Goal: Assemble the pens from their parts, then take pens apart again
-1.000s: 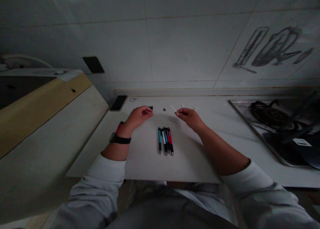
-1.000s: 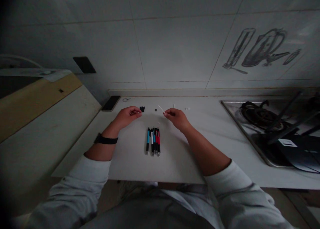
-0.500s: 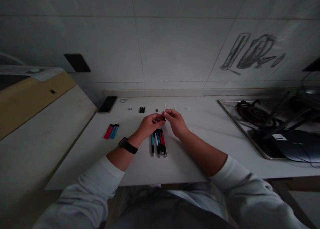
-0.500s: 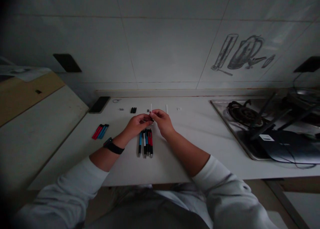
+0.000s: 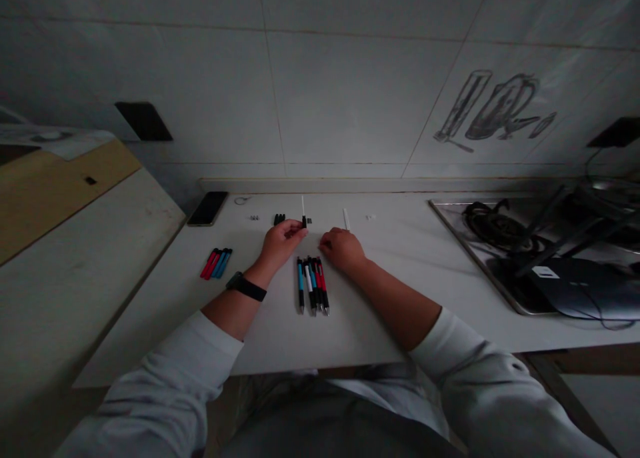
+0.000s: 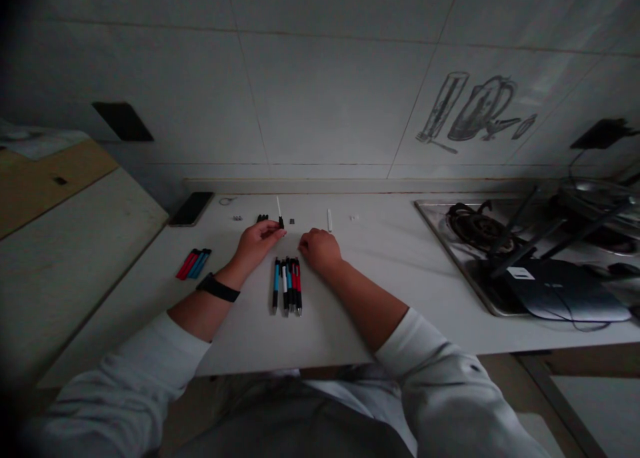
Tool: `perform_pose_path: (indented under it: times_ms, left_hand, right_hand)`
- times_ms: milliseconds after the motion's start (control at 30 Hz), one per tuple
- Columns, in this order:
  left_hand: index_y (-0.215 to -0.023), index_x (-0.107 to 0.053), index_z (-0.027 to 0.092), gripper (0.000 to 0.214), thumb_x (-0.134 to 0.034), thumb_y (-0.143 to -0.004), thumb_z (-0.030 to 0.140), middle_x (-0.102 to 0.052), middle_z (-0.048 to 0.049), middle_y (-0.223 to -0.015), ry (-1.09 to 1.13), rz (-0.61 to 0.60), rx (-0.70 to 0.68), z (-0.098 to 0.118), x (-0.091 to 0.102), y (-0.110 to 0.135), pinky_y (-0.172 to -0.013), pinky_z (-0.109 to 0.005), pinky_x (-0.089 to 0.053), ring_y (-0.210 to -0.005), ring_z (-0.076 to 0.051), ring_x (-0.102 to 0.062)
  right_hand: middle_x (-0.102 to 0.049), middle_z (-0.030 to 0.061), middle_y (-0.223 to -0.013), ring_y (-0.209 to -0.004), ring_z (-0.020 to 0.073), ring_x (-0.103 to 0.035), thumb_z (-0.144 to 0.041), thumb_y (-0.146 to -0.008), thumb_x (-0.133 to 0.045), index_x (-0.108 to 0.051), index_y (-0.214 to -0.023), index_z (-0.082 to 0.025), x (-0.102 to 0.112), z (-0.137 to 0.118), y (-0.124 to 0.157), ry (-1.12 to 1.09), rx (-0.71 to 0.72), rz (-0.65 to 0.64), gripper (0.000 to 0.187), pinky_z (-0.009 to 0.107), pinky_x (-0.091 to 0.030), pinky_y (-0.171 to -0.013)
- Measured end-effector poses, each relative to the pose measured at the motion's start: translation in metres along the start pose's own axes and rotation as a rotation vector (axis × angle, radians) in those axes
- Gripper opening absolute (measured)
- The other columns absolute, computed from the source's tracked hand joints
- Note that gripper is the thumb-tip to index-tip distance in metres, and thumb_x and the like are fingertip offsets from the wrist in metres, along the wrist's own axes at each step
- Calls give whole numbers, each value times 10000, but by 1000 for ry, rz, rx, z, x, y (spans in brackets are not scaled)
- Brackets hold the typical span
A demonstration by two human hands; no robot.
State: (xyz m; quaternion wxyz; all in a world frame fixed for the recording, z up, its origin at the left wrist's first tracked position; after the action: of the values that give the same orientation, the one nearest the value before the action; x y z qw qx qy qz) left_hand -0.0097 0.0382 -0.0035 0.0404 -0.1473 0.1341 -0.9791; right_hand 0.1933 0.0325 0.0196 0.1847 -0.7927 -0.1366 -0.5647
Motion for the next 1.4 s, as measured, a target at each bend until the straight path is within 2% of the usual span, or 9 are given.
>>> perform_pose_path:
  times_ms: [100, 233, 400, 667, 767, 967, 1133, 1267, 1400]
  left_hand:
    - [-1001, -720, 173, 311, -742, -809, 417, -768, -87, -1005, -15, -3, 22, 1, 0, 0, -892, -342, -548, -916, -208, -706]
    - [-996, -717, 167, 334, -747, -804, 438, -764, -87, -1000, -22, -7, 21, 2, 1, 1, -894, -340, -546, -914, -205, -702]
    - [-991, -710, 168, 346, -749, -802, 456, -756, -79, -989, -24, -16, 9, -2, 2, 2, -895, -330, -544, -923, -200, -699]
    - [-984, -709, 166, 341, -768, -787, 437, -751, -80, -977, -2, -16, 19, -3, 3, 1, -895, -343, -547, -910, -202, -696]
    - [-990, -709, 169, 345, -768, -785, 439, -753, -82, -982, -7, -33, 38, -6, 1, 1, -899, -345, -546, -919, -204, -696]
    - [-976, -712, 171, 334, -761, -788, 443, -756, -75, -962, -37, -64, 28, -7, 0, 2, -879, -343, -543, -891, -200, -693]
    - [-952, -715, 179, 305, -758, -792, 435, -752, -67, -927, -42, -73, -12, -10, -1, 1, -851, -351, -541, -864, -204, -691]
    - [-949, -711, 177, 298, -771, -776, 413, -754, -63, -925, -3, -83, -4, -9, -2, 2, -852, -352, -545, -863, -203, -695]
    - [-951, -711, 174, 292, -775, -771, 395, -757, -66, -923, 14, -105, 2, -6, -3, 4, -850, -356, -547, -867, -207, -698]
  right_hand:
    - [-707, 106, -1041, -944, 219, -641, -258, -955, -622, -769, -995, -202, 8, 4, 1, 19, 20, -14, 162, 301, -452, -843]
    - [-701, 97, -1068, -930, 189, -634, -243, -984, -572, -747, -1030, -194, 16, 26, 2, -45, -7, 84, 188, 275, -444, -842]
    - [-735, 65, -971, -878, 171, -636, -210, -908, -648, -753, -944, -197, 14, 50, -3, -149, 28, 22, 112, 259, -438, -819]
    - [-751, 61, -880, -757, 171, -638, -373, -934, -580, -744, -975, -197, 43, 97, -8, -298, -305, 394, 244, 280, -452, -723]
    - [-763, 73, -937, -804, 178, -652, -334, -930, -590, -760, -968, -204, 47, 105, -5, -166, -320, 330, 217, 287, -460, -757]
    - [-759, 102, -1067, -950, 199, -670, -264, -897, -650, -777, -1056, -207, 35, 101, -4, 77, -285, 35, 212, 282, -480, -846]
    - [-765, 90, -1080, -988, 210, -681, -259, -879, -686, -778, -1027, -212, 40, 112, -3, 174, -299, -89, 181, 275, -481, -861]
    - [-769, 98, -1053, -951, 228, -690, -388, -841, -742, -781, -1019, -210, 50, 140, 1, 224, -400, -140, 255, 283, -490, -797]
    - [-767, 121, -1050, -969, 243, -690, -381, -877, -693, -787, -1020, -186, 52, 174, 4, 271, -492, -67, 259, 302, -490, -820]
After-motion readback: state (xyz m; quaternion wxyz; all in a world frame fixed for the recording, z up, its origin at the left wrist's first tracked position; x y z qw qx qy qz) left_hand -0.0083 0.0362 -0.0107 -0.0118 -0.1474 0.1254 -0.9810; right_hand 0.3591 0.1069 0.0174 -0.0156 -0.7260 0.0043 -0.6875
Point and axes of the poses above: each hand's wrist, its own y-axis away from the middle knuckle, its own x-axis out of the back of the hand, z = x × y, the point moved 1 cm from there along -y, towards the middle knuckle
